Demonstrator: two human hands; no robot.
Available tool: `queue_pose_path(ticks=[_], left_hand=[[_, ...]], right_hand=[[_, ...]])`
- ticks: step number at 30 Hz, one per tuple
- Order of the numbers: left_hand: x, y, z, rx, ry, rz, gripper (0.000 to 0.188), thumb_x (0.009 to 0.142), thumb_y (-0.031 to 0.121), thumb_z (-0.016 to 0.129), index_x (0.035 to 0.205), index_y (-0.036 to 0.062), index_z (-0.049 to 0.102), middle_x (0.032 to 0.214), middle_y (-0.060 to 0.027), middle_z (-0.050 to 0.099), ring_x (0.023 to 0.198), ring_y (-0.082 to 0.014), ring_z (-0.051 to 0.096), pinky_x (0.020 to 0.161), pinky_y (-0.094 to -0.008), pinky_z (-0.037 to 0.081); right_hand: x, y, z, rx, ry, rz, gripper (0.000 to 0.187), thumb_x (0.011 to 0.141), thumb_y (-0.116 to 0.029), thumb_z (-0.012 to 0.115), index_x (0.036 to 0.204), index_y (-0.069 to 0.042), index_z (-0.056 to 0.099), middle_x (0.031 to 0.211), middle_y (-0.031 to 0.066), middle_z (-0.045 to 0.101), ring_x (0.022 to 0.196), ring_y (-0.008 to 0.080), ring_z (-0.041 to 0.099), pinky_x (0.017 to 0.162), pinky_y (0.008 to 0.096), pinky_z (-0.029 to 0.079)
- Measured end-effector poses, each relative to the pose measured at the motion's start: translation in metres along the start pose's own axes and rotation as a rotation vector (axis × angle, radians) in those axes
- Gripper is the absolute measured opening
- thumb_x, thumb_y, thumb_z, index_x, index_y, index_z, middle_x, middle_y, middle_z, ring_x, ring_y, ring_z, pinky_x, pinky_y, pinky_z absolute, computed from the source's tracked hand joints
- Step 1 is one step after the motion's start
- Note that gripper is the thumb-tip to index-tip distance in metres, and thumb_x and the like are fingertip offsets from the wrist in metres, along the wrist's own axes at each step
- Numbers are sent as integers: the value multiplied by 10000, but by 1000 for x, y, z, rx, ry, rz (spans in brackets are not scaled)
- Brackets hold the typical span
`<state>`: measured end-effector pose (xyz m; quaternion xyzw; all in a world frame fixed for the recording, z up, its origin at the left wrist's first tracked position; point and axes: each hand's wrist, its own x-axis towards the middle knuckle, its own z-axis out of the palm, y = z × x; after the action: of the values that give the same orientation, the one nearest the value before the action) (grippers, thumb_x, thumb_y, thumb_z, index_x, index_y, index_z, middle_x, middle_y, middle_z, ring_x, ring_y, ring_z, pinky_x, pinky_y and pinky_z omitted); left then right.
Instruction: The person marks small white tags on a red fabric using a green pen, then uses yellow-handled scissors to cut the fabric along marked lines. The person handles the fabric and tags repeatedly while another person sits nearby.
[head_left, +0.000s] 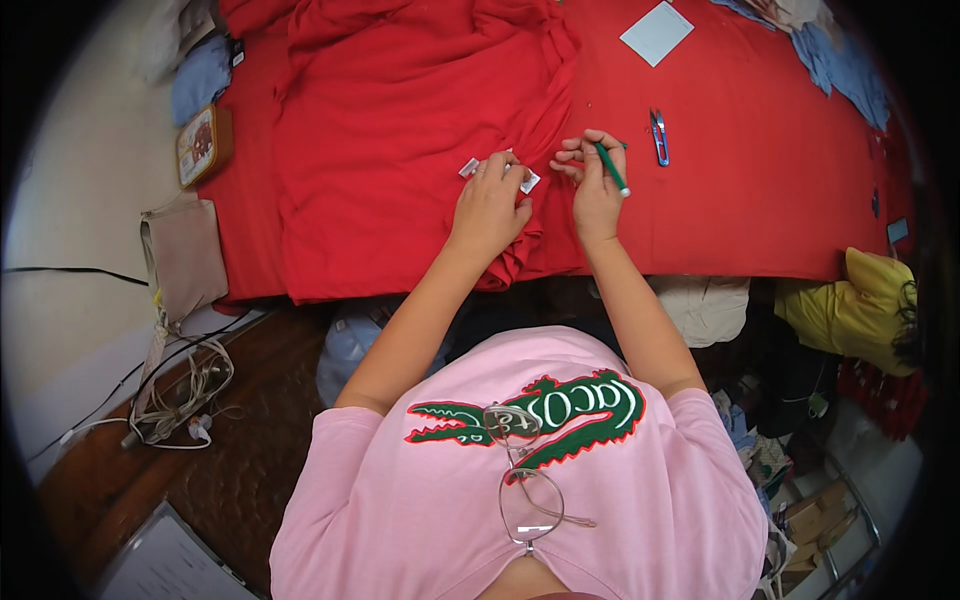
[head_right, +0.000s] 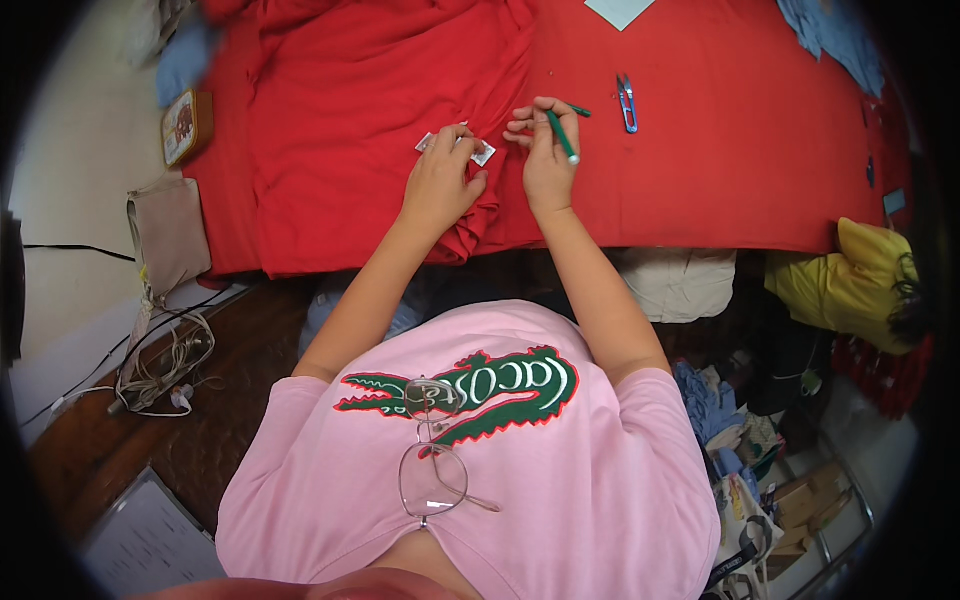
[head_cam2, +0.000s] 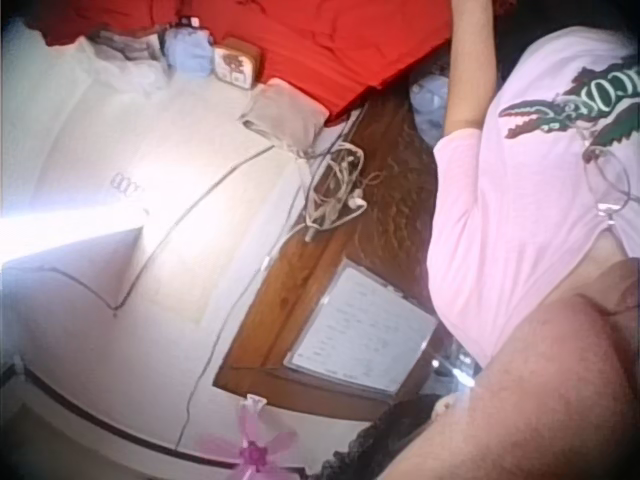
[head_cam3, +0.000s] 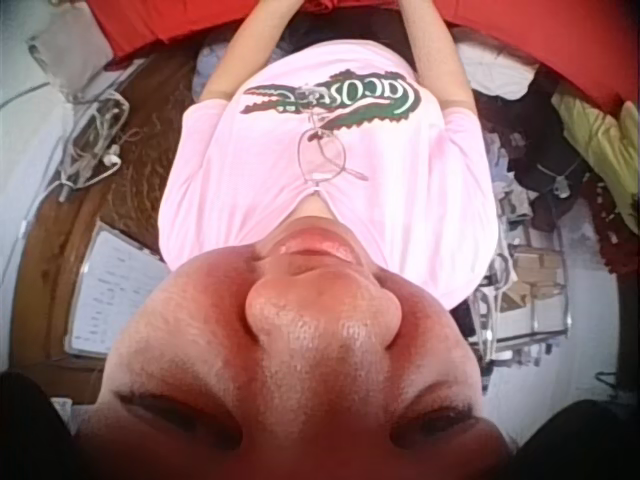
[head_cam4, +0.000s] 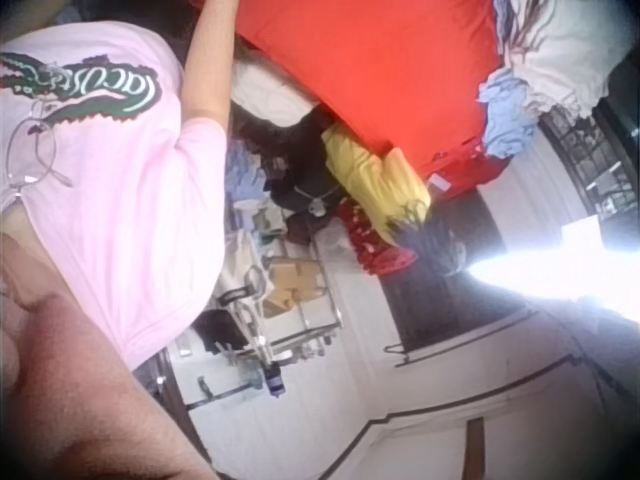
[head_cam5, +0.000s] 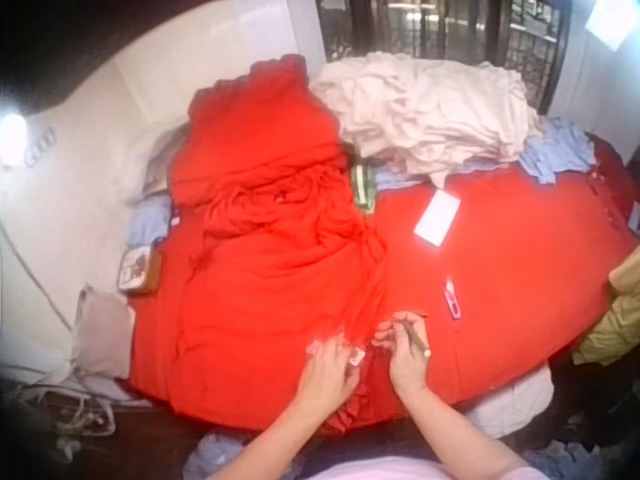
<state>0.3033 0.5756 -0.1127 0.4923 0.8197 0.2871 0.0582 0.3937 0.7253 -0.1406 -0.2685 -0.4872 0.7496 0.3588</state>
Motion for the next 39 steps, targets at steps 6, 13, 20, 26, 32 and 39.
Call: queue_pose_path(ticks=[6, 13, 20, 26, 32, 39], left_hand=[[12, -8, 13, -3, 57, -33, 295, 799, 152, 859, 992, 49, 662, 1072, -126, 628, 1024, -348, 676, 842, -435, 567], [12, -20, 17, -897, 282, -490, 121, 923, 18, 777, 899, 20, 659, 1009, -104, 735, 863, -182, 712, 736, -310, 557], [11, -23, 4, -1352, 254, -792, 151, 941, -38, 763, 947, 6, 618, 880, -128, 753, 745, -149, 723, 683, -253, 574], [9, -27, 4, -1384, 257, -738, 178, 942, -52, 752, 983, 5, 589, 893, -142, 755, 763, -158, 735, 675, -253, 579], [11, -25, 4, -1275, 241, -742, 174, 938, -64, 750, 985, 3, 595, 911, -147, 763, 781, -152, 736, 700, -250, 574], [23, -23, -18, -1277, 453, -677, 175, 924, -71, 750, 952, 12, 598, 884, -133, 757, 733, -115, 697, 654, -236, 540]], right_hand=[[3, -25, -8, -206, -108, 17, 176, 1103, -120, 587, 1220, -20, 673, 1044, 62, 668, 864, 76, 653, 746, 247, 590], [-14, -12, 12, -190, -156, -7, 81, 1028, -26, 683, 1107, -12, 672, 990, 15, 681, 873, 67, 656, 734, 222, 537], [-8, -9, 23, -466, -360, -136, 81, 1011, -18, 693, 1076, 11, 655, 940, 34, 706, 869, 98, 669, 782, 254, 535], [-8, -17, 33, -545, -381, -144, 79, 993, -44, 714, 1038, 8, 673, 920, 68, 730, 875, 130, 699, 785, 289, 552], [-1, -18, 13, -278, -205, -24, 87, 1030, -62, 686, 1085, 6, 693, 940, 60, 732, 894, 117, 711, 773, 282, 565], [3, -24, -80, -827, -138, -93, 187, 976, -23, 700, 1161, -30, 677, 1033, 77, 736, 979, 222, 720, 806, 373, 581]])
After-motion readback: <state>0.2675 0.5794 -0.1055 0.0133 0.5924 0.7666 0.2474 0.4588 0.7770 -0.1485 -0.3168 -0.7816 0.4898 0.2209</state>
